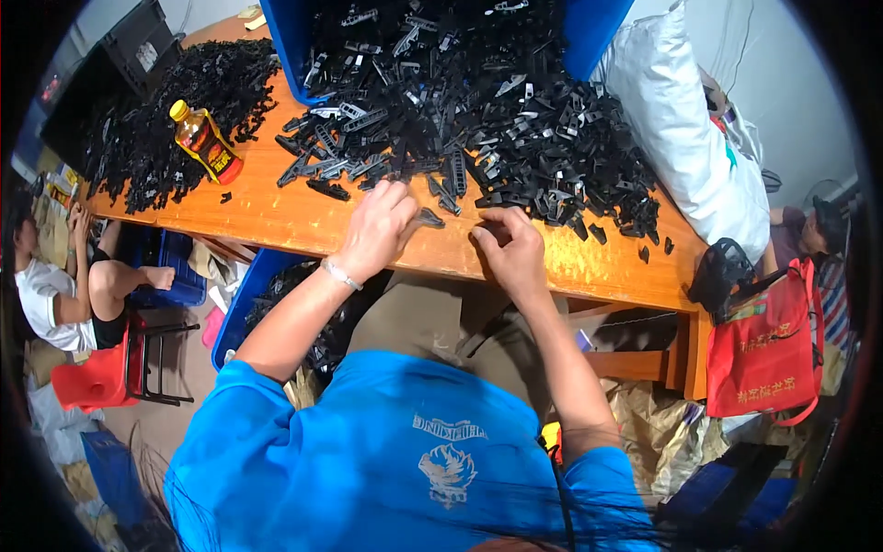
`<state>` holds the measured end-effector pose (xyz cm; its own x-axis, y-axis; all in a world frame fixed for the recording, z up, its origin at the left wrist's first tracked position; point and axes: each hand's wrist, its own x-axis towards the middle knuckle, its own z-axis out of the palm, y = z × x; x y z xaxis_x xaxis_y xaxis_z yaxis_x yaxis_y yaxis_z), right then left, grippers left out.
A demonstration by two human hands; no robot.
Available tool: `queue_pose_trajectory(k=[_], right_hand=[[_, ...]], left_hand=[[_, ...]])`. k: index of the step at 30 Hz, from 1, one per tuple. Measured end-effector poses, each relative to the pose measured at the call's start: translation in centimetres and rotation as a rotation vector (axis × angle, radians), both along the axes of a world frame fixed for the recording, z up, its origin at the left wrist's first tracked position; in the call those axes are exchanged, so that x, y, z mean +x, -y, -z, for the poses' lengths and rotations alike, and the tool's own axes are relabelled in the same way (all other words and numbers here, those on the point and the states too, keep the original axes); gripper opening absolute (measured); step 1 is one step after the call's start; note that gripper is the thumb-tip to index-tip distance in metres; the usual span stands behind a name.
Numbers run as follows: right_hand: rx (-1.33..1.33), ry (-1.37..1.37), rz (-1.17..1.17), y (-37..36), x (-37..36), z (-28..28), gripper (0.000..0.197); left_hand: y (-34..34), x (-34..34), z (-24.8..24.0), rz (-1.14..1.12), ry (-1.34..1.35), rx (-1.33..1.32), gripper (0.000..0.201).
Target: The person assembles plastic components by snapping pieces together by hand, pulls additional plastic parts from a bin onto the workbench, and continues assembling the components.
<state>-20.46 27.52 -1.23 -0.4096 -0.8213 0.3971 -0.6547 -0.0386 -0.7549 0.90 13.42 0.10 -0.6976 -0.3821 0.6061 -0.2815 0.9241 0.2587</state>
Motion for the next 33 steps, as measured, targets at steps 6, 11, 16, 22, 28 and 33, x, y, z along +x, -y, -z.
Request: queue_pose_trajectory(k=[6, 11, 16, 22, 28, 33], right_hand=[[0.058, -0.467, 0.055, -0.4, 0.2, -0.7, 0.022], [0.261, -0.568, 0.045, -0.4, 0.2, -1.6, 0.026], [0.363, -0.582, 0.003, -0.2, 0.1, -2.2, 0.025], [0.173, -0.409, -0.056, 0.2, 0.9, -1.9, 0.024], [0.118, -0.281, -0.235, 2.9, 3.9, -2.0, 0.025], [0.124, -0.329, -0.285, 4.8, 3.7, -1.1, 0.026]], left_hand=[[-0.6, 1.9, 1.3, -0.019, -0.03, 0.014, 0.017], [-2.1, 1.2, 0.6, -0.145, -0.088, 0.142, 0.017], [-2.5, 0.1, 0.8, -0.201, -0.064, 0.165, 0.025], [-1.6, 2.8, 0.9, -0.08, 0.004, 0.365, 0.025], [-1.2, 4.6, 0.8, -0.117, 0.01, 0.302, 0.028], [-1.0, 4.8, 1.5, -0.138, -0.012, 0.316, 0.023]])
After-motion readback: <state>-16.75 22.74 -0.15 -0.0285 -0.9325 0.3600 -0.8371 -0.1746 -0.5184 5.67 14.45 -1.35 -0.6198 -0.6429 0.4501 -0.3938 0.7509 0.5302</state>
